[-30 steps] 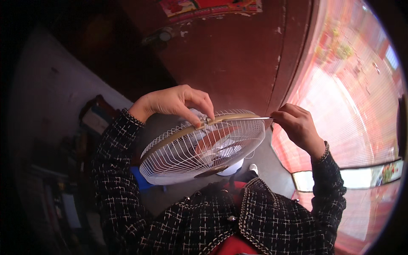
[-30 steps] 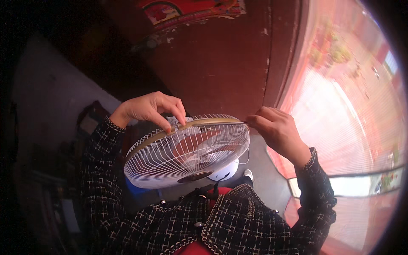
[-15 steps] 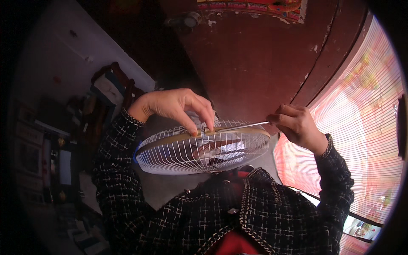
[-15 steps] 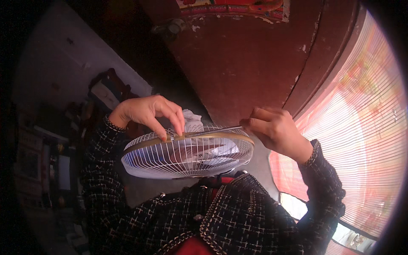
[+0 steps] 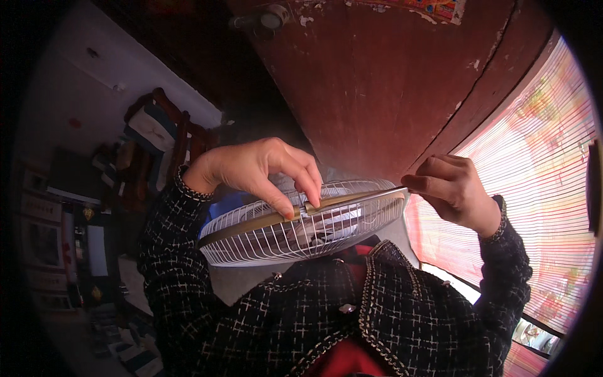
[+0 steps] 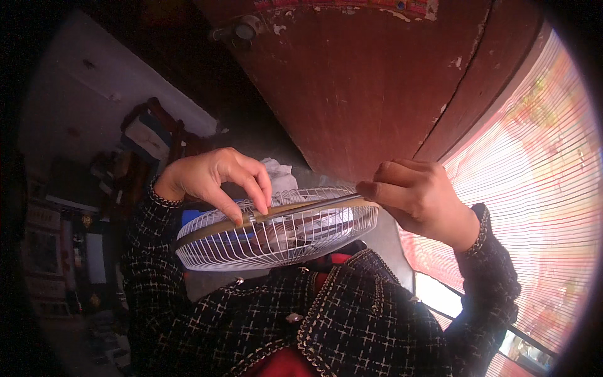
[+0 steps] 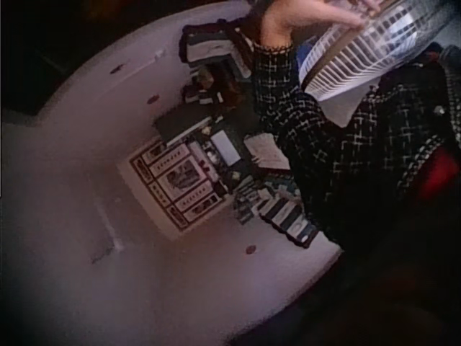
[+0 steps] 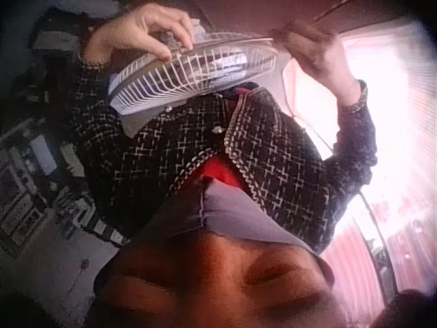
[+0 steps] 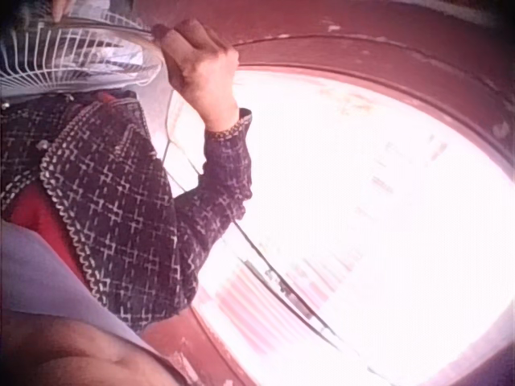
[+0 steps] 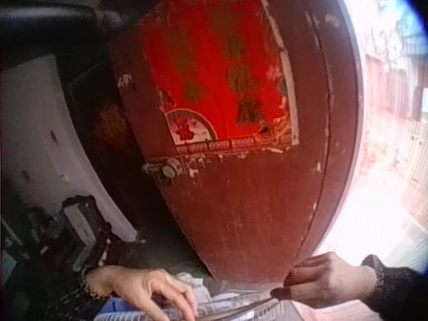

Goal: The person assembles a white pedestal fan by attaching the front wire cage to the fan head. They use a thin metal rod to align and secure the cage onto the fan blades and motor housing, rotating the unit to ensure proper fit.

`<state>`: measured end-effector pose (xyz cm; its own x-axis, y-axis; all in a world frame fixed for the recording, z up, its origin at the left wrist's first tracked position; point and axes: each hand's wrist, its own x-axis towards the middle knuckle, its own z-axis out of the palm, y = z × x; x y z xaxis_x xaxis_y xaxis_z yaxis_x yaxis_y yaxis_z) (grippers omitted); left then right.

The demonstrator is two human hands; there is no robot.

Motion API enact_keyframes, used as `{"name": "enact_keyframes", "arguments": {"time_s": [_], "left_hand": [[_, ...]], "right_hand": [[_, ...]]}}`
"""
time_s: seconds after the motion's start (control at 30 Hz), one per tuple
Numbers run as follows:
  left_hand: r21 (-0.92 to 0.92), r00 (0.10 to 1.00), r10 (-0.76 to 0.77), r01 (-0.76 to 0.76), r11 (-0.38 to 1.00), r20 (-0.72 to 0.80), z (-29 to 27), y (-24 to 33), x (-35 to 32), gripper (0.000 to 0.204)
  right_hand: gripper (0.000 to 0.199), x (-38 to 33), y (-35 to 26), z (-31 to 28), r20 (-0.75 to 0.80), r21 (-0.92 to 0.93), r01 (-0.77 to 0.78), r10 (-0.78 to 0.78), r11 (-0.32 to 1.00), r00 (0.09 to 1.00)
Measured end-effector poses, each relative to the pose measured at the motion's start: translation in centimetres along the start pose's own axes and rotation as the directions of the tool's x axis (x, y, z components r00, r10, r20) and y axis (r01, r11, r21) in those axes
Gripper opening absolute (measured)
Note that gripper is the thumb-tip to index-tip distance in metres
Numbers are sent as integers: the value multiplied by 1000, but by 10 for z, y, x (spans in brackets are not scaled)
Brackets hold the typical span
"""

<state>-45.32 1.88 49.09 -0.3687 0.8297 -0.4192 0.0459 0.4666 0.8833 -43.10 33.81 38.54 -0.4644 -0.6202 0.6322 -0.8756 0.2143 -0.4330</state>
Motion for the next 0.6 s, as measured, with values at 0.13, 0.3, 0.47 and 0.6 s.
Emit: {"name": "enact_keyframes", "arguments": {"time_s": [0.13, 0.3, 0.47, 0.6], "left_hand": [[-2, 999, 36, -36, 999, 40, 3, -5, 0, 35], [-11, 997, 72, -72, 997, 36, 2, -11, -2, 36], [1, 996, 71, -71, 997, 48, 1, -11, -3, 37], [-1, 995, 83, -83, 997, 59, -1, -14, -1, 36]], "right_hand": [[21, -6, -5, 0, -20, -10, -14, 14, 1000, 1000], [24, -2, -7, 8, -10, -20, 10, -10, 1000, 1000], [26, -5, -7, 6, -14, -77, 19, -21, 997, 1000], [27, -9, -2, 9, -48, -30, -27, 26, 999, 999]]}}
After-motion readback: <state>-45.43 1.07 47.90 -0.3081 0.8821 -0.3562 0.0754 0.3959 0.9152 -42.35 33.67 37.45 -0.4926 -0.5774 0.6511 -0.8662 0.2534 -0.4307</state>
